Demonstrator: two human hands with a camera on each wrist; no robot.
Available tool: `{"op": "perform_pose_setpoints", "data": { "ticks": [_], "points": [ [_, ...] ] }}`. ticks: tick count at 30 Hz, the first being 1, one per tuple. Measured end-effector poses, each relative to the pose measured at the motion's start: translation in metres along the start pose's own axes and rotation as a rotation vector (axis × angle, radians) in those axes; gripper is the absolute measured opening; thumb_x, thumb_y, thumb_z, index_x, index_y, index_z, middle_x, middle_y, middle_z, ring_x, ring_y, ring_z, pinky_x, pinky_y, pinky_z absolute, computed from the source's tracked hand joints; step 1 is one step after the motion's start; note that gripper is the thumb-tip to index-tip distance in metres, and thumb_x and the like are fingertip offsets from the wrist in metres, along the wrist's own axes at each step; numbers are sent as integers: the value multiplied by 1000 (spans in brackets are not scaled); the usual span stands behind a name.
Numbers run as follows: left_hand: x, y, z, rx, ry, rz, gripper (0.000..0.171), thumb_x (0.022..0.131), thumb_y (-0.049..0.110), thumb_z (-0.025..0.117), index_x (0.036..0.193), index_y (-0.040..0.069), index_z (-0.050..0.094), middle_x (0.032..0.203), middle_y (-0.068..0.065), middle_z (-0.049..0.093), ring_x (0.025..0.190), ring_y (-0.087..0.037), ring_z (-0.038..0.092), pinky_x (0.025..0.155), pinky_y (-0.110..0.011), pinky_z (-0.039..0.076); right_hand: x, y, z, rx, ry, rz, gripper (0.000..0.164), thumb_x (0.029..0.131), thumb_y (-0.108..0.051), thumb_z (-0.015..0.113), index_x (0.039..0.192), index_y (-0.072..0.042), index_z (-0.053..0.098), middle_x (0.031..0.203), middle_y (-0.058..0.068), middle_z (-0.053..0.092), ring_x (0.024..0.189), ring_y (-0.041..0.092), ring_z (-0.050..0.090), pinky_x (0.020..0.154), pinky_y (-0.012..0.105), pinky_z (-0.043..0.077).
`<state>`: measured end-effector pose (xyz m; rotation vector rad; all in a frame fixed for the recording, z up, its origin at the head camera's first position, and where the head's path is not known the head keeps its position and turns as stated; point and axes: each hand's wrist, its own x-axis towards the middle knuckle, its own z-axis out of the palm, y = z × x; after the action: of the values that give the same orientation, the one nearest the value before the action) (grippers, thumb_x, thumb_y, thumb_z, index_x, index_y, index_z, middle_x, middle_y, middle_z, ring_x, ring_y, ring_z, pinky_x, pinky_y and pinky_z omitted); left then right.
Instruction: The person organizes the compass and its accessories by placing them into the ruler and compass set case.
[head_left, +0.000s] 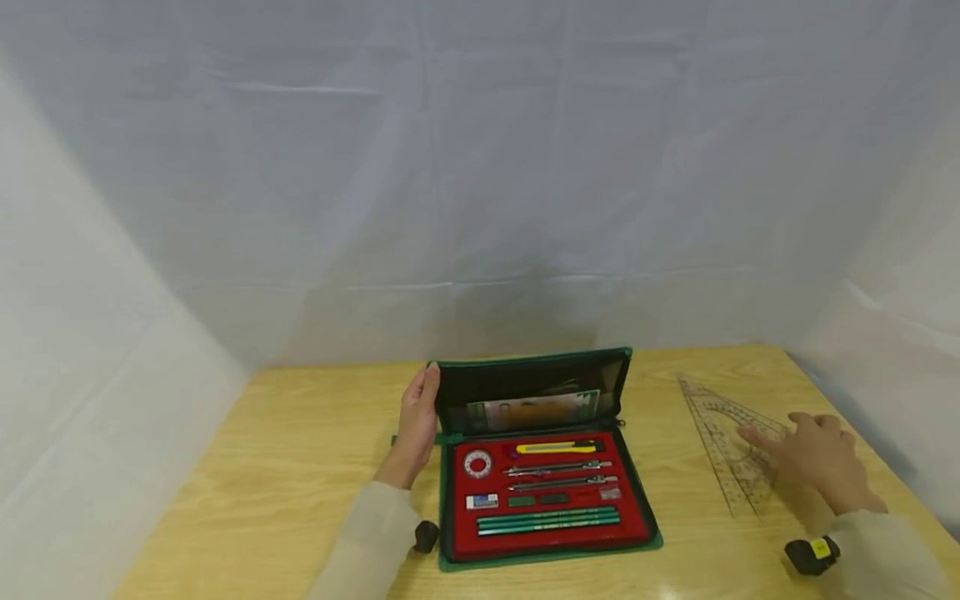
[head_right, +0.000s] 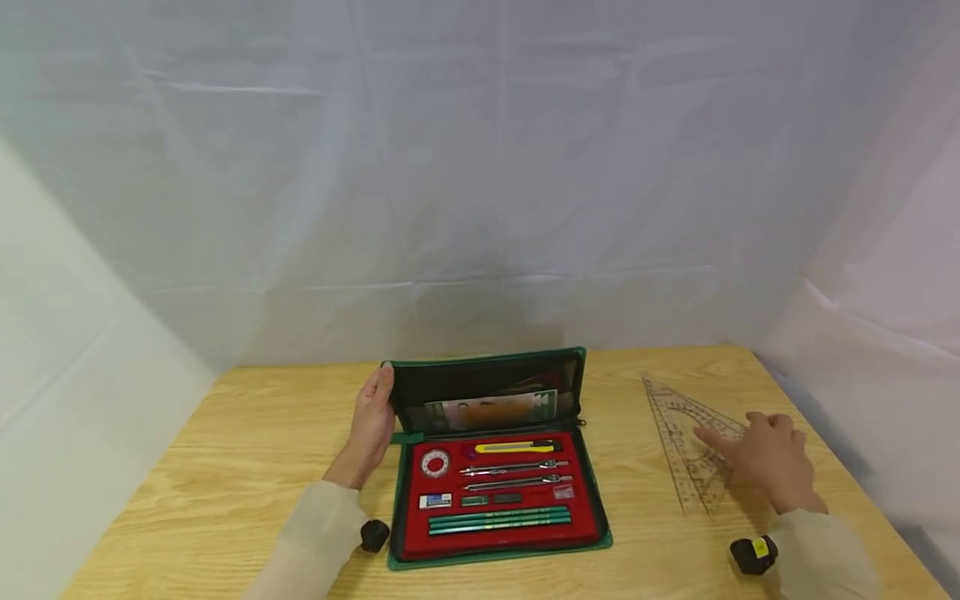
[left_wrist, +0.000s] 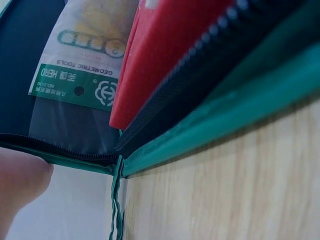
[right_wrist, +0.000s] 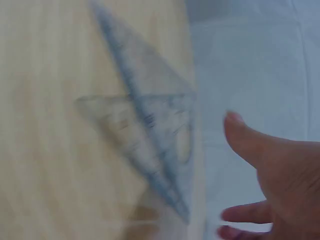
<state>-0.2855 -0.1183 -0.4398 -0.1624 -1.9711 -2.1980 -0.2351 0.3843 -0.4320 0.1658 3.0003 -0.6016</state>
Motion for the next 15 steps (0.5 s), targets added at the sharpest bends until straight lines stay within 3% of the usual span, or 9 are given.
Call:
{"op": "perform_pose_setpoints", "data": {
  "ticks": [2,4,9,15],
  "points": [
    [0,0,0,-2,-1,3,59,95,44,37,139,6,31,150,-13,18,136,-25,12,111,-47,8,-1,5,3,-46,-111,20,107,80,-75,32,127,21,24,120,55,13,102,70,12,71,75,26],
    [-1,1,-1,1,1,-7,60,94,45,38,139,7,31,150,-12,18,136,-25,12,111,-47,8,-4,7,6,-56,-162,28,107,79,-76,33,125,20,29,119,54,15,101,69,14,67,74,28],
    [-1,0,0,-1,-11,-8,60,94,46,37,139,7,31,150,-12,18,136,-25,12,111,-48,8,-8,10,9,-9,-139,21,102,77,-74,41,121,18,35,118,51,18,100,66,21,62,68,33],
    [-2,0,1,-5,0,-16,60,94,46,37,140,7,30,151,-13,17,136,-25,11,111,-47,8,0,21,12,25,-128,-84,100,83,-64,45,129,21,19,122,50,16,109,62,21,76,69,35]
  ]
}}
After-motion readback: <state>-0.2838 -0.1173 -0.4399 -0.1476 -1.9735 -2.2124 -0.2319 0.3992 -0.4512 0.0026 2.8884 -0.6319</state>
